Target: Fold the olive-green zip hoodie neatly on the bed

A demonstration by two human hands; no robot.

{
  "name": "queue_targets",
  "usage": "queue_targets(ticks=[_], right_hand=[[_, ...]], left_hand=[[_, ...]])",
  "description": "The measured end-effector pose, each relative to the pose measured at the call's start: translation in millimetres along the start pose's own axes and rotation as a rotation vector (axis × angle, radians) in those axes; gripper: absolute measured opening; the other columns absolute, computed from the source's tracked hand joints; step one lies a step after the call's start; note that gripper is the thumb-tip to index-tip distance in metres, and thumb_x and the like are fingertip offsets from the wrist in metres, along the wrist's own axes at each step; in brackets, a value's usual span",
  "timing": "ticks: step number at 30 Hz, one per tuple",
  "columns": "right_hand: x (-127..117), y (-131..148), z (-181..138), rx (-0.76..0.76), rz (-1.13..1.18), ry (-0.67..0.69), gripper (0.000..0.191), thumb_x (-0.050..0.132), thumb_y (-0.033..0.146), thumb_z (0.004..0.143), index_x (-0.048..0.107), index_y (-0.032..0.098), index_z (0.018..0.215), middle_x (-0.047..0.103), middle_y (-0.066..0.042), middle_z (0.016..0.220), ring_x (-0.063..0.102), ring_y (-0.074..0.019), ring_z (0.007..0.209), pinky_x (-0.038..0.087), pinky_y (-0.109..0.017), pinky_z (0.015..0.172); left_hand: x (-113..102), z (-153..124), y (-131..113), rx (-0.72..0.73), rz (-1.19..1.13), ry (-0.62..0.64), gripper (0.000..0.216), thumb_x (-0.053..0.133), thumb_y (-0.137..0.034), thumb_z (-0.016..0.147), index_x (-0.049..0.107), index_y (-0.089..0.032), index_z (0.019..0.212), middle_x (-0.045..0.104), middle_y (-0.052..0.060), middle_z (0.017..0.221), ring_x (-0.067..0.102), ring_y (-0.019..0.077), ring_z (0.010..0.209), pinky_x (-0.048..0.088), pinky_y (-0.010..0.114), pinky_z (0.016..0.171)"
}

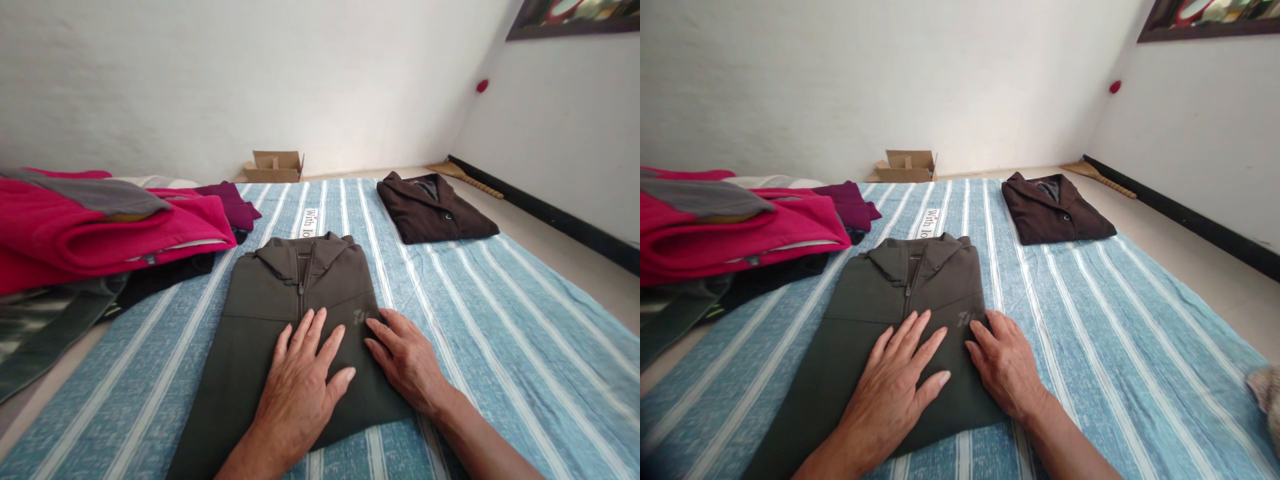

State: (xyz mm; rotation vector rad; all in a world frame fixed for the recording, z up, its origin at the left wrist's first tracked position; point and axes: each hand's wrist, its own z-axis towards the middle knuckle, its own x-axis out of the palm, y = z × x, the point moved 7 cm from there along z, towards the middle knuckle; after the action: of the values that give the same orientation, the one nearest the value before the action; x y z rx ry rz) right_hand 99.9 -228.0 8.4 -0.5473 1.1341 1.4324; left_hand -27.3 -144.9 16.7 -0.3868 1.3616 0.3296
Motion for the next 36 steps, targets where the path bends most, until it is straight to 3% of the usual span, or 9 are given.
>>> queue_targets(ticks=[36], right_hand=[[-1.1, -2.2, 0.5, -0.007, 0.040, -0.036, 0.028, 0.044, 0.031, 0.092, 0.063, 0.019, 0.109, 0.060, -0.014, 0.113, 0.058, -0.0254, 0.103, 0.053, -0.042, 0.084]], left_hand=[[-1.1, -0.8, 0.4, -0.010, -0.019, -0.014, 0.049, 0.052, -0.045, 0.086, 0.050, -0.026, 0.131, 0.038, 0.010, 0.145, 0.033, 0.0306, 0.133, 0.030, 0.053, 0.104]])
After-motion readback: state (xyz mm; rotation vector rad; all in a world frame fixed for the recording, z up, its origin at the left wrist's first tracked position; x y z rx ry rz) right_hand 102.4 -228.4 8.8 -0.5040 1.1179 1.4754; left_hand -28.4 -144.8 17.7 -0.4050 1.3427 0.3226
